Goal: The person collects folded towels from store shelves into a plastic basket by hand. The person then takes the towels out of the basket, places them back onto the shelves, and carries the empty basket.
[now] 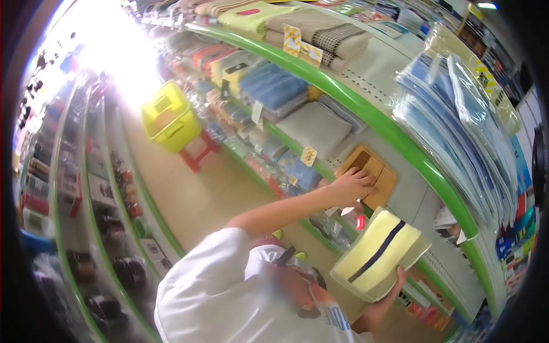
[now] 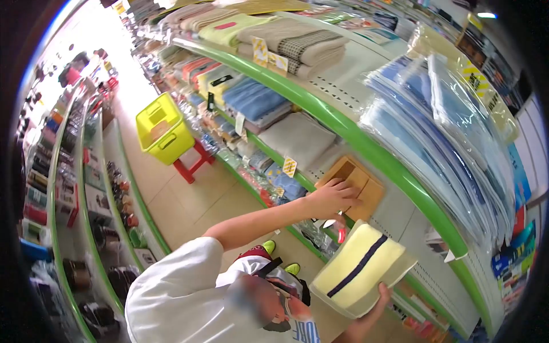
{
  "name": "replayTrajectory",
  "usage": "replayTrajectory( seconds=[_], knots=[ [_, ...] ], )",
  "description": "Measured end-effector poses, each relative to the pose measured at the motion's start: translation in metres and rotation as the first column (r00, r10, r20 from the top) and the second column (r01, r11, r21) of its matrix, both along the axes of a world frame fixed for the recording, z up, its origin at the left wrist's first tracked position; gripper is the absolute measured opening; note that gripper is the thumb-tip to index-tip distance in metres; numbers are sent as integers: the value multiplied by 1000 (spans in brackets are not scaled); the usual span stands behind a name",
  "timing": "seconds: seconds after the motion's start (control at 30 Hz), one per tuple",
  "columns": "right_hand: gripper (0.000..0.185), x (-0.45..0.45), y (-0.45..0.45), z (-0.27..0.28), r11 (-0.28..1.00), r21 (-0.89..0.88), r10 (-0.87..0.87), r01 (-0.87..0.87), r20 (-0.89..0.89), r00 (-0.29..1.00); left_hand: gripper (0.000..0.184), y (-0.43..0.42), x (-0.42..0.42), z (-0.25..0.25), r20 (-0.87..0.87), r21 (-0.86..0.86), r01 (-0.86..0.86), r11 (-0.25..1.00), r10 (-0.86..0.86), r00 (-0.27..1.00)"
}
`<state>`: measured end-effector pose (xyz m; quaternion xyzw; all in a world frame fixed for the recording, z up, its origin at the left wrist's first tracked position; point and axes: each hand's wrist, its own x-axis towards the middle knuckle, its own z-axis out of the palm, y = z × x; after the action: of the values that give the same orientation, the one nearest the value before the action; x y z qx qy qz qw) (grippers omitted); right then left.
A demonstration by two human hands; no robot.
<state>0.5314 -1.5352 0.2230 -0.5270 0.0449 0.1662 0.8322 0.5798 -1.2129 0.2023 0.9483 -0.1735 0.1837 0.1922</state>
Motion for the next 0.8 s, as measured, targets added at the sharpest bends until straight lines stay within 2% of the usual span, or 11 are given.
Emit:
replayTrajectory(
  seconds=[0.03, 0.13, 0.17, 0.23, 0.27, 0.3, 0.37, 0.57, 0.7, 0.8],
  knots=[
    [69, 18, -8, 3, 999, -17, 36, -36, 20, 999, 54, 2, 6, -16, -65, 60, 13, 998, -9, 998],
    [68, 50, -13, 19, 993, -65, 101, -96, 86, 991, 44, 14, 8, -40, -92, 147, -61, 987, 75, 993],
    [68, 58, -5, 28, 993, -75, 101, -93, 113, 988, 35, 23, -2, -26, -36, 190, 14, 982, -8, 999],
    [66, 73, -4, 39, 994, -102, 52, -49, 23, 998, 30, 42, 2, -48, 12, 146, 14, 989, -16, 1000],
    [66, 82, -1, 47, 984, -164, 73, -64, 44, 996, 34, 50, -2, -44, -36, 110, 1, 994, 3, 999],
    [67, 94, 2, 51, 982, -170, 97, -78, 105, 990, 36, 49, -10, -22, -119, 52, -87, 995, 93, 989],
    [68, 129, 0, 45, 964, -197, 201, -178, 106, 974, 38, 50, -11, -21, -76, 132, -133, 982, 144, 987],
    [65, 204, 47, 41, 919, -251, 339, -305, 105, 935, 36, 36, -11, -21, -111, 104, -205, 973, 216, 970],
    [63, 251, 104, 25, 888, -312, 396, -338, 143, 907, 37, 35, -9, -30, -29, 23, -198, 980, 198, 980],
    [62, 282, 151, 8, 859, -392, 421, -328, 179, 889, 39, 20, -21, -18, 37, -66, -282, 957, 285, 958]
  ],
)
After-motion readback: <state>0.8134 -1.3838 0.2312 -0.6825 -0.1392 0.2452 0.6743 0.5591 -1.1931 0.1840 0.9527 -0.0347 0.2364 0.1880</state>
